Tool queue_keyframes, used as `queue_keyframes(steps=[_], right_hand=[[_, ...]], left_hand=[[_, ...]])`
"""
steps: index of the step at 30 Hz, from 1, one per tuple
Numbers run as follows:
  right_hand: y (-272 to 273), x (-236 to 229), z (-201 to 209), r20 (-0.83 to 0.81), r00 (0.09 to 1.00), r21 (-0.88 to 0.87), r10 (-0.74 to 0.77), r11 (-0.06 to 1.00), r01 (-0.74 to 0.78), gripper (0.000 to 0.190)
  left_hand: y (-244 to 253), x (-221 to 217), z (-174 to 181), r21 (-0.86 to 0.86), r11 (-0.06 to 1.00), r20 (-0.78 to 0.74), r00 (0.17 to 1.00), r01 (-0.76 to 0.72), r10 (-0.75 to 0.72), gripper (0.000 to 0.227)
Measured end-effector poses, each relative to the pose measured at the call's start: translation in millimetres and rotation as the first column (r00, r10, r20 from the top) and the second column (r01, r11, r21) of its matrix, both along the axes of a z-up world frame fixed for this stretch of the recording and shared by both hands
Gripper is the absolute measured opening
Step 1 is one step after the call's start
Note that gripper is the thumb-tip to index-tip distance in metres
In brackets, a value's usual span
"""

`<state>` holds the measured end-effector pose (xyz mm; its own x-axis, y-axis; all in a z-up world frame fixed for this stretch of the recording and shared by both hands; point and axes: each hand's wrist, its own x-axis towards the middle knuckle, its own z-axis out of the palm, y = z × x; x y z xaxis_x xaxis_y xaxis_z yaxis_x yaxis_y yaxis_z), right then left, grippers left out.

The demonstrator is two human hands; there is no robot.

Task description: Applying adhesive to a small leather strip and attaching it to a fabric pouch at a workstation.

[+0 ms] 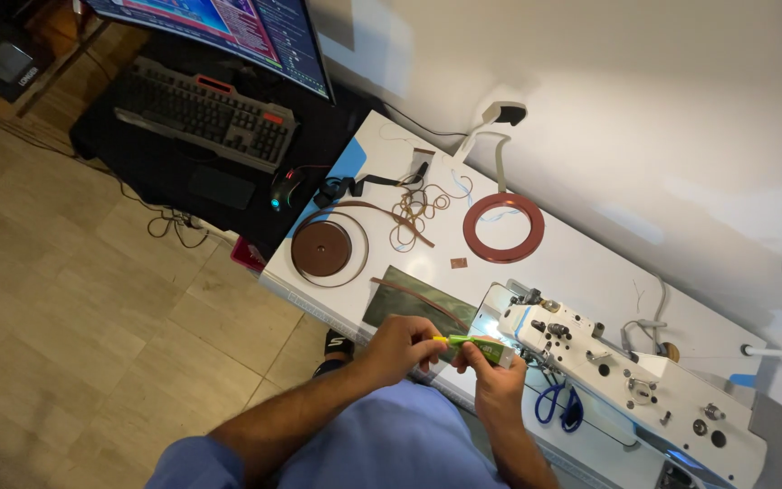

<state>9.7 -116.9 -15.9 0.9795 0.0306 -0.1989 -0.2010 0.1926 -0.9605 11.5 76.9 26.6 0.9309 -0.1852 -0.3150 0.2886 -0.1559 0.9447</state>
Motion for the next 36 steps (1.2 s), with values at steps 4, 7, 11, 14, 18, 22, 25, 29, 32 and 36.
queue_keyframes(steps=[4, 7, 11, 14, 18, 22, 25, 29, 32, 36], right_hand=[[3, 1, 0, 0.026, 0.998, -0.041, 0.059, 0.997, -0.058, 0.01], [14, 3, 5, 0.054, 0.995, -0.004, 0.085, 0.996, -0.084, 0.011], [12, 5, -11, -0.018, 0.999, 0.003, 0.034, 0.999, -0.034, 0.011], [10, 3, -17, -0.091, 0.995, 0.013, 0.044, 0.999, -0.043, 0.016], [10, 5, -22, -0.069, 0.997, -0.053, 0.034, 0.998, -0.038, 0.014], [11, 10, -9, 0.146, 0.987, -0.253, 0.068, 0.967, -0.029, 0.011], [15, 20, -17, 0.101, 0.986, -0.393, 0.133, 0.916, -0.083, 0.005], [28, 33, -84, -0.068, 0.99, -0.275, 0.122, 0.952, -0.137, 0.011], [42, 57, -121, -0.371, 0.927, -0.048, 0.05, 0.996, -0.072, 0.014], [34, 124, -194, -0.471, 0.772, -0.153, -0.426, 0.902, 0.404, 0.024]], left_hand=[[4, -2, -8, -0.039, 0.998, -0.075, 0.996, -0.051, 0.048, 0.02], [1, -5, -50, -0.303, 0.947, -0.281, 0.96, -0.11, 0.022, 0.041], [9, -2, -16, 0.032, 0.999, 0.079, 0.997, -0.003, 0.001, 0.035], [10, -2, -35, 0.168, 0.985, 0.272, 0.96, 0.023, -0.069, 0.015], [13, 2, -43, -0.07, 0.996, -0.13, 0.99, 0.05, -0.059, 0.033], [17, 1, -80, -0.064, 0.998, 0.038, 0.999, -0.014, 0.017, 0.027], [22, 1, -110, -0.035, 0.998, 0.047, 0.997, -0.055, 0.057, 0.018], [40, 10, -153, -0.046, 0.997, 0.027, 0.997, -0.068, 0.069, 0.013], [59, 22, -181, 0.106, 0.985, 0.103, 0.987, -0.137, 0.126, 0.006], [84, 47, -210, 0.295, 0.934, 0.152, 0.975, -0.203, 0.164, 0.009]])
